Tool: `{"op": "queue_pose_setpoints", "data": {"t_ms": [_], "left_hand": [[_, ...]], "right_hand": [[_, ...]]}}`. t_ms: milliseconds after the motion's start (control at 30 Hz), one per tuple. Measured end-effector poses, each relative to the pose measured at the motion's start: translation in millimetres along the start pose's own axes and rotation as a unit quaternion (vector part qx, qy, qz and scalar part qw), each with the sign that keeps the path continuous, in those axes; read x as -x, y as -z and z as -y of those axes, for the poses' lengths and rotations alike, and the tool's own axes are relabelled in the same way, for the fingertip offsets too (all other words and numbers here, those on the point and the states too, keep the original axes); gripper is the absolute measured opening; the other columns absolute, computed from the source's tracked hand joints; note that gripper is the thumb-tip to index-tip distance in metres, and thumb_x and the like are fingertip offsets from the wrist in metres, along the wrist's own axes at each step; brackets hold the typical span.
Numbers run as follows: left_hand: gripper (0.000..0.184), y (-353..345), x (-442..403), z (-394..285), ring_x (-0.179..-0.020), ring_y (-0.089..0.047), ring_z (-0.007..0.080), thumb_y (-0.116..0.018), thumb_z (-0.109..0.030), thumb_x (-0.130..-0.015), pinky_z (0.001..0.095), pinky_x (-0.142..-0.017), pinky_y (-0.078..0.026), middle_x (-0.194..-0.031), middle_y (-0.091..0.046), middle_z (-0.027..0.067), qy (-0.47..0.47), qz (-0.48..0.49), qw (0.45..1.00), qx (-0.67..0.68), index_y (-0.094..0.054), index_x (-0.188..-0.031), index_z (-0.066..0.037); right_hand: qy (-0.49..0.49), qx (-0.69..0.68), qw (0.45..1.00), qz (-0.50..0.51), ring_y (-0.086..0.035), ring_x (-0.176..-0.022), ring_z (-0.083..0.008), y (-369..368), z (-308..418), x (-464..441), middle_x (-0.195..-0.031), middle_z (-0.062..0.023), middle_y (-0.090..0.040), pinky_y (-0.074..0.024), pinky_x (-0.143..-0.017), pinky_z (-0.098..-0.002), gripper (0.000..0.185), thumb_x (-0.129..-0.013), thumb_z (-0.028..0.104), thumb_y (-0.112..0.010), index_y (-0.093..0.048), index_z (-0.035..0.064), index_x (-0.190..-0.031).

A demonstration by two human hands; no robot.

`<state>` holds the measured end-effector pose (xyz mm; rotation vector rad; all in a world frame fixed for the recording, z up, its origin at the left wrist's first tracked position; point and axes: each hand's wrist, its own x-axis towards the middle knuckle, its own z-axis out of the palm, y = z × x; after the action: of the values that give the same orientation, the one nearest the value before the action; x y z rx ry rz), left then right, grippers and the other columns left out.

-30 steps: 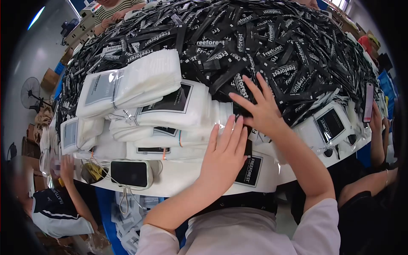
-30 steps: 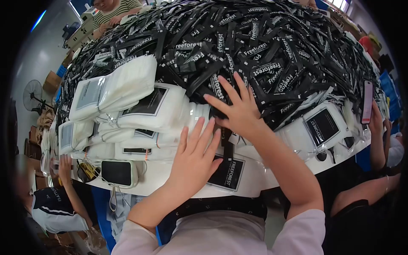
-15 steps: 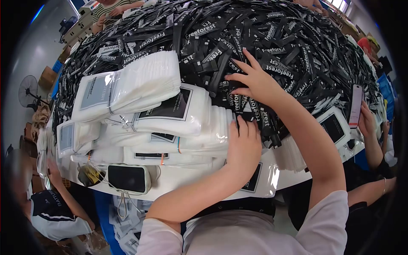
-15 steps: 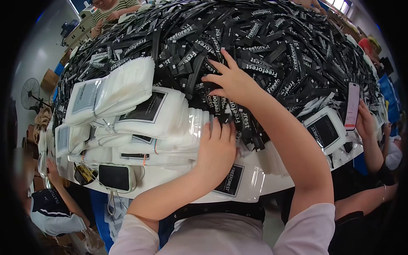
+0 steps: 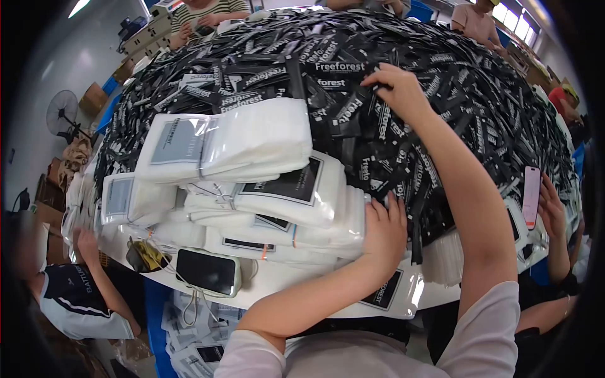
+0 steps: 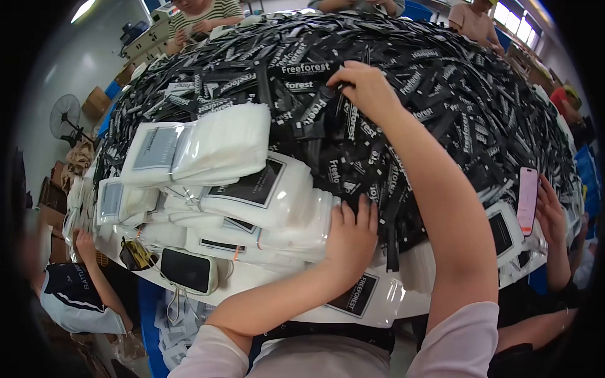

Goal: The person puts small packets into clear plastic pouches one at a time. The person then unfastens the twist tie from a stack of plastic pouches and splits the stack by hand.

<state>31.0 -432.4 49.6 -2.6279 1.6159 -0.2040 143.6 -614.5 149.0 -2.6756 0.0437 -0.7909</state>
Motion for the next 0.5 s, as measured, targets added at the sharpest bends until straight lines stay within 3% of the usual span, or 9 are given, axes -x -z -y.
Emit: {"op": "queue_pose_setpoints", "data": {"t_ms": [67,133,267,300,333,400,467,500], "left_hand": [[0.052,1,0,2,-0.112,-0.045,0.0383,-0.045,-0.025,-0.084,0.0478,-0.097,-0.028,-0.134,-0.037,0.0185,-0.002,-0.001,1.000,0.010,-0.038,-0.131,-0.004],[0.051,5,1,6,-0.111,-0.045,0.0385,-0.042,-0.020,-0.084,0.0474,-0.098,-0.028,-0.135,-0.035,0.0201,-0.015,0.014,1.000,0.004,-0.036,-0.132,-0.002],[0.052,6,2,5,-0.112,-0.044,0.0386,-0.041,-0.017,-0.084,0.0479,-0.099,-0.026,-0.135,-0.033,0.0207,-0.016,0.027,0.999,0.014,-0.032,-0.133,-0.001],[0.053,4,2,5,-0.112,-0.044,0.0388,-0.041,-0.017,-0.084,0.0482,-0.099,-0.026,-0.135,-0.034,0.0208,-0.015,0.020,1.000,0.017,-0.032,-0.133,0.000],[0.053,1,3,4,-0.112,-0.044,0.0390,-0.041,-0.017,-0.084,0.0486,-0.099,-0.025,-0.135,-0.034,0.0209,-0.013,0.013,1.000,0.020,-0.032,-0.133,0.000],[0.052,-5,4,1,-0.113,-0.042,0.0398,-0.041,-0.021,-0.085,0.0500,-0.100,-0.023,-0.134,-0.035,0.0208,-0.007,0.010,0.999,0.030,-0.033,-0.133,-0.001],[0.054,0,5,2,-0.115,-0.041,0.0397,-0.039,-0.027,-0.088,0.0509,-0.101,-0.021,-0.134,-0.036,0.0202,-0.015,0.056,0.998,0.018,-0.031,-0.135,-0.003],[0.052,1,5,3,-0.116,-0.040,0.0393,-0.038,-0.026,-0.087,0.0506,-0.102,-0.019,-0.133,-0.038,0.0194,-0.018,0.068,0.997,0.021,-0.032,-0.134,-0.004]], "right_hand": [[0.142,0.036,0.984,-0.097,-0.057,-0.102,-0.0277,-4,-2,-25,-0.101,-0.0156,-0.061,-0.0471,-0.080,-0.0298,0.031,-0.064,-0.008,-0.056,-0.066,0.0098,-0.087],[0.177,0.035,0.977,-0.109,-0.054,-0.108,-0.0270,-3,0,-53,-0.098,-0.0131,-0.062,-0.0453,-0.086,-0.0309,0.028,-0.064,-0.007,-0.057,-0.065,0.0096,-0.085],[0.241,0.038,0.958,-0.153,-0.058,-0.094,-0.0244,-6,35,-114,-0.090,-0.0099,-0.062,-0.0462,-0.079,-0.0317,0.021,-0.067,-0.002,-0.058,-0.063,0.0081,-0.084],[0.234,0.030,0.955,-0.178,-0.059,-0.084,-0.0240,-13,48,-127,-0.085,-0.0088,-0.062,-0.0465,-0.075,-0.0305,0.020,-0.068,-0.003,-0.058,-0.063,0.0068,-0.085],[0.280,-0.032,0.936,-0.210,-0.056,-0.081,-0.0315,-20,64,-144,-0.077,-0.0141,-0.059,-0.0446,-0.076,-0.0370,0.012,-0.066,-0.001,-0.056,-0.061,0.0021,-0.076],[0.195,-0.036,0.968,-0.156,-0.056,-0.093,-0.0275,-45,78,-166,-0.098,-0.0112,-0.060,-0.0441,-0.081,-0.0359,0.029,-0.069,0.006,-0.063,-0.061,0.0096,-0.098],[0.239,0.025,0.966,-0.097,-0.044,-0.113,-0.0345,-74,91,-166,-0.118,-0.0176,-0.050,-0.0366,-0.093,-0.0424,0.052,-0.071,0.025,-0.069,-0.051,0.0163,-0.119],[0.199,0.113,0.974,0.001,-0.029,-0.124,-0.0398,-80,95,-158,-0.132,-0.0218,-0.036,-0.0251,-0.103,-0.0455,0.074,-0.069,0.042,-0.069,-0.036,0.0232,-0.133]]}}
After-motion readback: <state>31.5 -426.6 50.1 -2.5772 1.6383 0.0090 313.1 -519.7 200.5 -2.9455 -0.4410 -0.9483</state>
